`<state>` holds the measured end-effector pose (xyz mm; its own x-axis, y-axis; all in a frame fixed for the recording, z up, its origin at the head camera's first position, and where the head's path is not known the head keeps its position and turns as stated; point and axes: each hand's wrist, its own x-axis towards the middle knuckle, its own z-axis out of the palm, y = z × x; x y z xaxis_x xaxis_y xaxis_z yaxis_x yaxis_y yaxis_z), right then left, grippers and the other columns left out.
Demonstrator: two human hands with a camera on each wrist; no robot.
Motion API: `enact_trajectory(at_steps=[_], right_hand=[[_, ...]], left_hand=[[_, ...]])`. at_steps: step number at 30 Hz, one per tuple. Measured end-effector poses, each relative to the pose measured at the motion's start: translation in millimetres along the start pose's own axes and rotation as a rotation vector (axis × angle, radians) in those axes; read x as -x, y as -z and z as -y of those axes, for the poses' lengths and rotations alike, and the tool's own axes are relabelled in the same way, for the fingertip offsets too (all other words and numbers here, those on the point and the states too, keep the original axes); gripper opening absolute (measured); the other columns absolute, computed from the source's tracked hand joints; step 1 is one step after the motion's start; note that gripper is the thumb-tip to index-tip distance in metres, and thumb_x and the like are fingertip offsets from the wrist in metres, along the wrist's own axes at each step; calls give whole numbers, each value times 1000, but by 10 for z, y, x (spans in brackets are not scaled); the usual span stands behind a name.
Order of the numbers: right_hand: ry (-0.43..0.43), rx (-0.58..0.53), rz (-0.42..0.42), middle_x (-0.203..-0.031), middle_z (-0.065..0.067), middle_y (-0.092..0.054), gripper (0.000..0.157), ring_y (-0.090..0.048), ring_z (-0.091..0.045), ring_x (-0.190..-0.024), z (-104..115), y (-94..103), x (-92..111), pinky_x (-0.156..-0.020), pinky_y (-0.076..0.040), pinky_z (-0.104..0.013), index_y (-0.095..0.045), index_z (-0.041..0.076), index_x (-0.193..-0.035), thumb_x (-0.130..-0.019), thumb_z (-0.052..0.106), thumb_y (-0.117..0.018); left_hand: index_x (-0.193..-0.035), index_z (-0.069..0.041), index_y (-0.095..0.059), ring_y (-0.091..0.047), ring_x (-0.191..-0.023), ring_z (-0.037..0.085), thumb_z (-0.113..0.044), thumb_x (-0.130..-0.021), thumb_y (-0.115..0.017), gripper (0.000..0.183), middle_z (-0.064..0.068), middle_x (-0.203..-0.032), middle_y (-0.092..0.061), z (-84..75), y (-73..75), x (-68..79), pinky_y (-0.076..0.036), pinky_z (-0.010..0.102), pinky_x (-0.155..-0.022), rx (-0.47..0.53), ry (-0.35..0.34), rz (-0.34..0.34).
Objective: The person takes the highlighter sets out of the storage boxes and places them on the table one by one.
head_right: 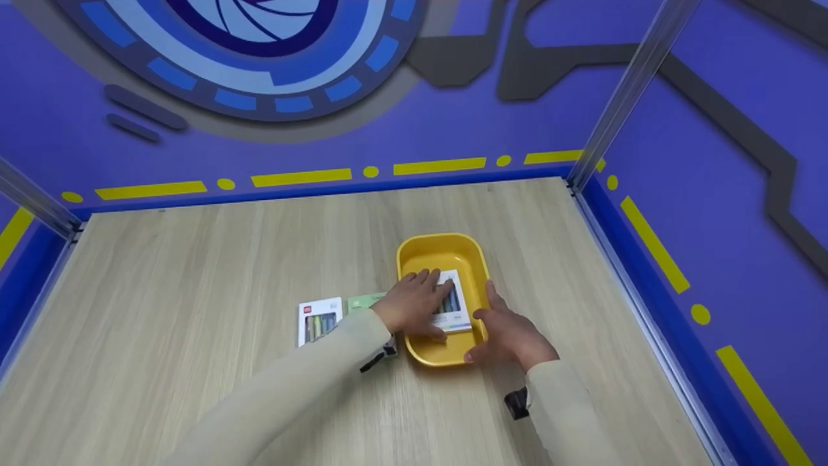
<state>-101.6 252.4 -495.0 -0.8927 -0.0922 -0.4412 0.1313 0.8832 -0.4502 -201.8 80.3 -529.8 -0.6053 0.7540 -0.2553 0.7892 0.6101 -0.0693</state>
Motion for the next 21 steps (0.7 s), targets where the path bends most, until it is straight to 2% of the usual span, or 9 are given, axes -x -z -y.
enact_trajectory(at_steps=[12,21], right_hand=[[-14,8,1,-161,-23,8,75,-20,-47,-144,-10,-6,2,-114,-28,-58,-54,2,-135,-75,36,-81],[25,22,-16,-160,-26,6,72,-24,-48,-142,5,0,9,-112,-31,-57,-56,1,-132,-75,37,-81]], left_hand=[[-154,-23,-21,-33,-142,25,-76,-73,-62,105,8,-157,-29,-53,-29,-80,-29,39,-118,-37,45,46],[-154,-23,-19,-36,-138,25,-79,-69,-63,111,9,-155,-30,-71,-24,-124,-31,39,-117,-78,66,66]])
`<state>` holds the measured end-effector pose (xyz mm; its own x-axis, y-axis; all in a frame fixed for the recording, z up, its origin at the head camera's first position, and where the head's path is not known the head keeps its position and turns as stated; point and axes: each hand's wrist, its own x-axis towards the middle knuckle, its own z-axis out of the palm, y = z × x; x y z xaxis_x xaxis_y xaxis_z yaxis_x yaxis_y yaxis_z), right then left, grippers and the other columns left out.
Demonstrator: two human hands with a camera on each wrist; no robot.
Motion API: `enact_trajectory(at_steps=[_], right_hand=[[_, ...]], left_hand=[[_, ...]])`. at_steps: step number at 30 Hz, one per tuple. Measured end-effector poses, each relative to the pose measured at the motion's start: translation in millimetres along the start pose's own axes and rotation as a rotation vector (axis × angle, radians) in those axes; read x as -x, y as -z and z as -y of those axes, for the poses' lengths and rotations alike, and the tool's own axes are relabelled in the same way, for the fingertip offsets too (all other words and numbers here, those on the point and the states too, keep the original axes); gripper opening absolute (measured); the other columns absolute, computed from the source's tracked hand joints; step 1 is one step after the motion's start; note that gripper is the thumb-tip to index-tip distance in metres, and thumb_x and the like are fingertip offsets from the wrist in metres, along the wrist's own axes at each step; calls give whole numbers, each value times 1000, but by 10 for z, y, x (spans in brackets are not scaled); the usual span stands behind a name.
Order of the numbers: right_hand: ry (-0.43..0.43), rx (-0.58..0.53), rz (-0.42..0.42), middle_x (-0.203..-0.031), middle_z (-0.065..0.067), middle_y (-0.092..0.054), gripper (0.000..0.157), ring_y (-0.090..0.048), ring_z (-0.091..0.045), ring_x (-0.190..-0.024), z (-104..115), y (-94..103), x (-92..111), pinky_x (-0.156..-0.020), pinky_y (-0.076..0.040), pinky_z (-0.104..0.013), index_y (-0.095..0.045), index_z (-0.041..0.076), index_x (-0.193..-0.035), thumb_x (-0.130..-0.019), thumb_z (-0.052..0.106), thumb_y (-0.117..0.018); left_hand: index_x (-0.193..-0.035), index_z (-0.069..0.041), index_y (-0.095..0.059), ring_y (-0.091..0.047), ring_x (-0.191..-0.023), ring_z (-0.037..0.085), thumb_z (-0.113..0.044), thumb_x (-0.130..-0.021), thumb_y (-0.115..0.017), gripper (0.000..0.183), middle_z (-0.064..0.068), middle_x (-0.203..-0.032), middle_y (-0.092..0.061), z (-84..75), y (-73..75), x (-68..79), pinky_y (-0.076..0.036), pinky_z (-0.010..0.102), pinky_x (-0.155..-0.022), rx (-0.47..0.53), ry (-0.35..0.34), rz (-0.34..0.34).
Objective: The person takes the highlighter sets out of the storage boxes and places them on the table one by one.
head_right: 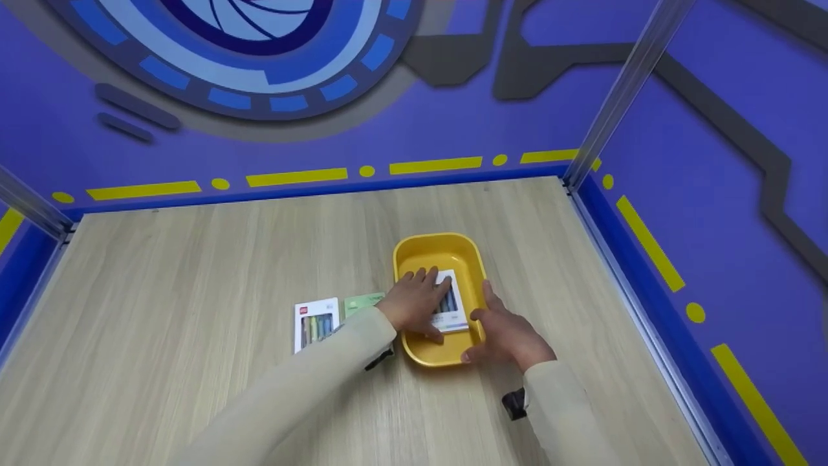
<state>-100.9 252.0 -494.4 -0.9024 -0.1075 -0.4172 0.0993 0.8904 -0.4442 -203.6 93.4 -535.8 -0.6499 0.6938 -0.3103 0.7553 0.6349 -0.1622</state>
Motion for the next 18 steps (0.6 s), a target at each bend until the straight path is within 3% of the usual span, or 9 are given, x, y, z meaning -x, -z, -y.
enact_trajectory(at_steps=[12,18], right_hand=[[-23,-29,8,-161,-25,7,73,-19,-47,-144,15,1,0,-113,-29,-57,-55,1,-133,-74,36,-82],[-41,-46,17,-161,-22,9,73,-17,-46,-145,14,0,-13,-114,-26,-58,-54,2,-134,-74,35,-82]], left_hand=[[-155,-28,-13,-38,-137,26,-83,-63,-62,118,9,-158,-26,-15,39,-31,-31,37,-117,-50,16,51],[-155,-28,-15,-44,-130,25,-83,-64,-63,117,10,-151,-35,-16,28,-44,-35,38,-114,-46,16,37]])
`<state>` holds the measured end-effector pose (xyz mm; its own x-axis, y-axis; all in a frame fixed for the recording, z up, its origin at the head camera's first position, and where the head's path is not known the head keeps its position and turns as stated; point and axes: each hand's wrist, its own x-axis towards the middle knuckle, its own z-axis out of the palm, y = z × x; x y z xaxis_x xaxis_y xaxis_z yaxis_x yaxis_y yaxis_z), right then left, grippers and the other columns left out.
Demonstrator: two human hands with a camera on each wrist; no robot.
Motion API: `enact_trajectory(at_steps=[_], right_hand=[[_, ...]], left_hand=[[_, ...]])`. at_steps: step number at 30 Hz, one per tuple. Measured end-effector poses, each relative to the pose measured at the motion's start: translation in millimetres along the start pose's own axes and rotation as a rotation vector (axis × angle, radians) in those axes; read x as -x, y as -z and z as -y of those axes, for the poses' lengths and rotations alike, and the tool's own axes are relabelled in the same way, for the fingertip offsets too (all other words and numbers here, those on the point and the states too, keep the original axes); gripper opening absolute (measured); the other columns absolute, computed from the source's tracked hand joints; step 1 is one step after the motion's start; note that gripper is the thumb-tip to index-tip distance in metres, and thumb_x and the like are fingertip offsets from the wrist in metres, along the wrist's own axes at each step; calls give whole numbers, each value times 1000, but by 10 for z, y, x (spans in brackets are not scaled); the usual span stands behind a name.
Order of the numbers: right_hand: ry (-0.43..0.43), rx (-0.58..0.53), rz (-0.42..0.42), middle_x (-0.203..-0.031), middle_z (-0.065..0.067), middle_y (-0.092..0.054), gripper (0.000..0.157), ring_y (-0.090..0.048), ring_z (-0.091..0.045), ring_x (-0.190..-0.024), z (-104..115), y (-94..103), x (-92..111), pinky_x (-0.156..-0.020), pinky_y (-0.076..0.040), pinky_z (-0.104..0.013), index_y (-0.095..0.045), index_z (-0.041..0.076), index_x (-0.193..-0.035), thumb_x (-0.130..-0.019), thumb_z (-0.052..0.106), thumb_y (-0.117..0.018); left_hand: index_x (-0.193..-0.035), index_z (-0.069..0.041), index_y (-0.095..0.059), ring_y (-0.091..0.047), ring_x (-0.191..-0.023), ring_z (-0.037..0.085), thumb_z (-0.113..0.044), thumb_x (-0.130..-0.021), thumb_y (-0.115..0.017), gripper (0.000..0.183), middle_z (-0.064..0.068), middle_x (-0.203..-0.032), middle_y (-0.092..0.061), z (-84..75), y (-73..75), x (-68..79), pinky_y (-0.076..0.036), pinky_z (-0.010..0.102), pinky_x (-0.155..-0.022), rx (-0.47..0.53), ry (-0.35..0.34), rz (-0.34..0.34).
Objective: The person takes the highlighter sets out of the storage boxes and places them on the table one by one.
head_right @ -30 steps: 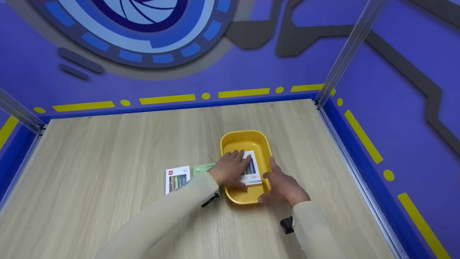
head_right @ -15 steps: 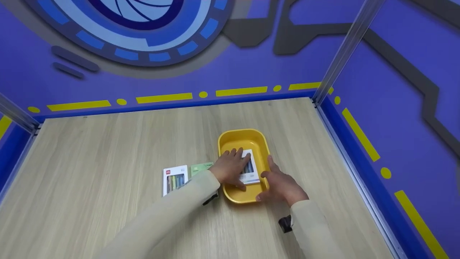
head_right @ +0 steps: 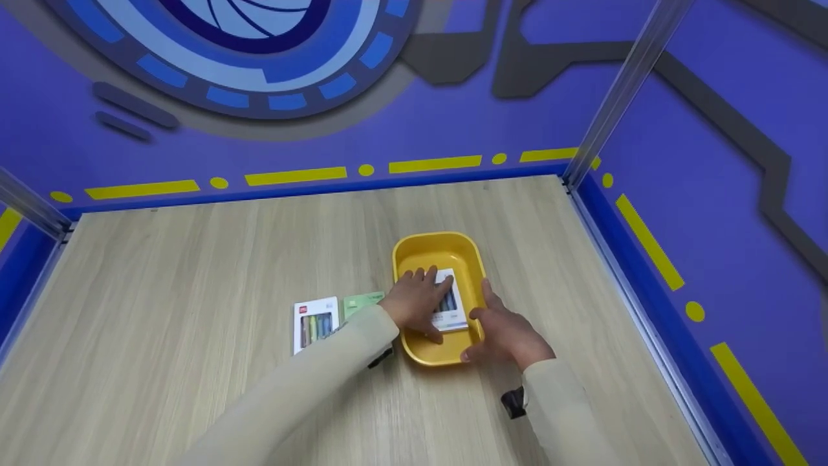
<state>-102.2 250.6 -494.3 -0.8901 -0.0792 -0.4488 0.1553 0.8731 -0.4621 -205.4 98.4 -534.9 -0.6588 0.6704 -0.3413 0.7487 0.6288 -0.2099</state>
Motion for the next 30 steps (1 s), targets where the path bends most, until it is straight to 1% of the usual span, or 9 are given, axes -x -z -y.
enact_trajectory(at_steps=[4,8,12,15,21,23,27,30], right_hand=[[-7,-24,7,-161,-21,11,74,-16,-46,-146,-6,-6,10,-115,-25,-59,-54,3,-135,-74,33,-82],[9,-31,5,-161,-22,11,75,-18,-47,-144,-11,-7,25,-114,-27,-59,-54,2,-134,-74,35,-82],[26,-7,-10,-161,-23,9,74,-22,-47,-144,-17,-5,26,-113,-30,-57,-54,1,-134,-75,36,-81],[37,29,-23,-161,-25,6,73,-25,-47,-142,-21,-5,12,-112,-32,-57,-54,0,-134,-76,37,-80],[30,79,-41,-159,-28,-1,76,-28,-50,-139,7,2,-15,-109,-35,-59,-54,-2,-133,-74,36,-82],[13,71,-43,-160,-27,-1,76,-25,-49,-141,7,5,-14,-111,-33,-59,-53,-1,-134,-73,35,-83],[1,70,-44,-160,-27,-2,79,-23,-49,-141,14,9,-14,-111,-32,-60,-53,1,-135,-72,36,-84],[-10,65,-45,-160,-25,-2,80,-23,-48,-141,19,14,-17,-110,-32,-60,-51,2,-137,-72,35,-84]], left_hand=[[-153,-29,-18,-45,-127,24,-81,-65,-63,112,8,-142,-40,-16,2,5,-36,37,-112,3,4,-6],[-151,-30,-20,-43,-127,23,-79,-66,-64,107,7,-139,-41,-28,8,17,-35,36,-113,-2,7,-11],[-148,-31,-23,-41,-127,24,-76,-66,-67,104,6,-139,-40,-22,19,28,-33,36,-115,9,3,-10],[-147,-31,-25,-40,-127,24,-74,-65,-69,103,6,-138,-41,-10,46,48,-33,36,-114,18,-16,-19],[-146,-28,-28,-39,-128,25,-71,-68,-70,98,7,-141,-40,74,135,154,-33,38,-114,45,-65,-71],[-148,-29,-27,-37,-130,25,-70,-69,-70,99,7,-143,-38,95,168,189,-30,39,-115,80,-71,-66],[-151,-31,-24,-35,-133,25,-68,-70,-71,101,6,-148,-35,133,220,259,-27,39,-118,136,-78,-51],[-152,-31,-25,-36,-132,24,-67,-70,-72,101,6,-148,-35,161,241,313,-27,39,-118,159,-85,-59]])
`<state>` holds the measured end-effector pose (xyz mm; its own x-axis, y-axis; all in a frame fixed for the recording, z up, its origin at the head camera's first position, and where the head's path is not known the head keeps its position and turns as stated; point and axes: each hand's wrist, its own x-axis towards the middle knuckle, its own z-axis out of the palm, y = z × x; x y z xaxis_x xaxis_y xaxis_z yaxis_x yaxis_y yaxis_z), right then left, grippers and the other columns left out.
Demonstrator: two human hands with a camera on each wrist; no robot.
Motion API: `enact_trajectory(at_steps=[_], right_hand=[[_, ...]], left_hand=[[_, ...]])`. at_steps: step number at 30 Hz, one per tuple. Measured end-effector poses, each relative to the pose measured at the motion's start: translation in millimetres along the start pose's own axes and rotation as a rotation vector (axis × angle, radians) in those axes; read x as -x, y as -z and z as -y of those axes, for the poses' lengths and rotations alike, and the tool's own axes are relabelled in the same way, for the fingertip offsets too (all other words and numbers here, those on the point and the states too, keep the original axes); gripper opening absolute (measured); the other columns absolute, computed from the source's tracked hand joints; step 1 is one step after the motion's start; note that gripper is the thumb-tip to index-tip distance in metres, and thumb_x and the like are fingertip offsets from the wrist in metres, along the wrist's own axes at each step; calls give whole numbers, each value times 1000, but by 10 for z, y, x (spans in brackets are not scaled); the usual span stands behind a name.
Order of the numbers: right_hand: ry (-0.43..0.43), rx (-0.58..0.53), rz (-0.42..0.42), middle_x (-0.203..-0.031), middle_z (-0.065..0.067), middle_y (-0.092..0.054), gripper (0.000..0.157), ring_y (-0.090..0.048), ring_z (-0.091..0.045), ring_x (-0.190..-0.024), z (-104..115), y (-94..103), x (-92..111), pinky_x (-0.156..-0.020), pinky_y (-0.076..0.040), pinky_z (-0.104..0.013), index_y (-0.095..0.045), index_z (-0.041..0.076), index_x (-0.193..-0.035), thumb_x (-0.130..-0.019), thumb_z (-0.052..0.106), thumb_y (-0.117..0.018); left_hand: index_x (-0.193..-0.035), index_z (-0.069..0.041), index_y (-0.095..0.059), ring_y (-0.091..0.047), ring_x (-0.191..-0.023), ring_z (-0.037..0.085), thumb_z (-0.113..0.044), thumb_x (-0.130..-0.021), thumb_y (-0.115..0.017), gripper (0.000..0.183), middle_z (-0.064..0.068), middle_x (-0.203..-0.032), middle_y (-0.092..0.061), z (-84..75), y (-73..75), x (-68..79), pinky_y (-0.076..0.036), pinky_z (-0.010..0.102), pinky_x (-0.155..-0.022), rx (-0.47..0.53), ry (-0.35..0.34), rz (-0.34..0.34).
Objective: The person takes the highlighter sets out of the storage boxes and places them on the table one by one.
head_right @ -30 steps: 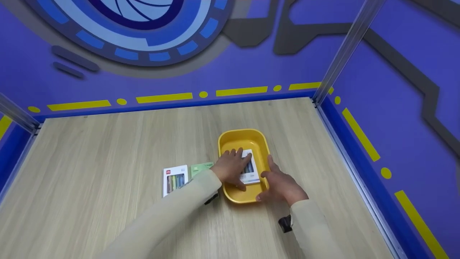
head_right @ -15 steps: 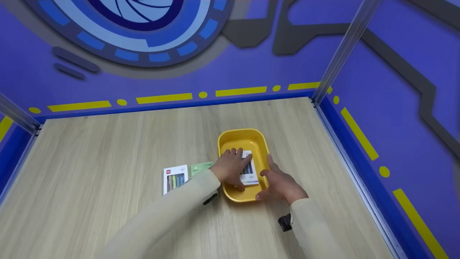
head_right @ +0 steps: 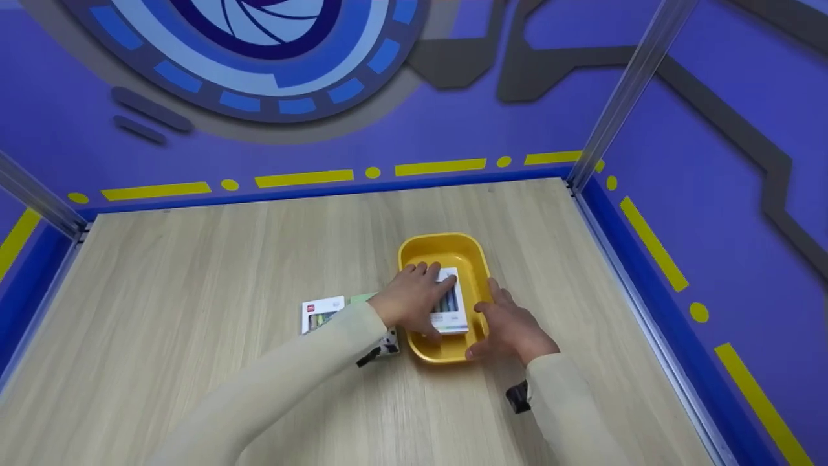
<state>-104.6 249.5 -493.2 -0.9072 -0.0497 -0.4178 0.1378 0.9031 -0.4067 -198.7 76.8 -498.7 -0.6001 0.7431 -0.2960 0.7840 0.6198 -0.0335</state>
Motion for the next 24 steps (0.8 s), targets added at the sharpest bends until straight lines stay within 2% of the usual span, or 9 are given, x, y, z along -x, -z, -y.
enact_trajectory(at_steps=[9,14,21,24], right_hand=[[-28,-30,10,-161,-21,10,86,-22,-49,-142,-15,10,-35,-110,-30,-62,-45,5,-143,-73,36,-83],[-19,-12,17,-162,-20,10,88,-21,-48,-142,-20,2,-40,-110,-31,-62,-45,5,-143,-72,43,-82],[7,-57,35,-159,-26,13,89,-18,-51,-142,-46,-1,-28,-111,-27,-63,-44,0,-141,-72,40,-83],[-1,-72,49,-160,-25,14,92,-16,-51,-143,-66,-11,-18,-112,-25,-63,-44,2,-142,-70,46,-82]], left_hand=[[-152,-32,-25,-37,-133,24,-67,-70,-73,101,6,-151,-34,64,59,114,-26,39,-119,45,5,-16],[-152,-32,-25,-36,-133,24,-67,-70,-72,101,6,-153,-32,104,88,184,-24,40,-121,56,-4,-21],[-153,-30,-25,-33,-139,25,-69,-70,-71,102,6,-158,-27,169,123,284,-21,40,-122,72,-17,-36],[-153,-31,-24,-32,-139,25,-68,-70,-71,103,6,-158,-25,187,135,320,-20,40,-122,84,-13,-28]])
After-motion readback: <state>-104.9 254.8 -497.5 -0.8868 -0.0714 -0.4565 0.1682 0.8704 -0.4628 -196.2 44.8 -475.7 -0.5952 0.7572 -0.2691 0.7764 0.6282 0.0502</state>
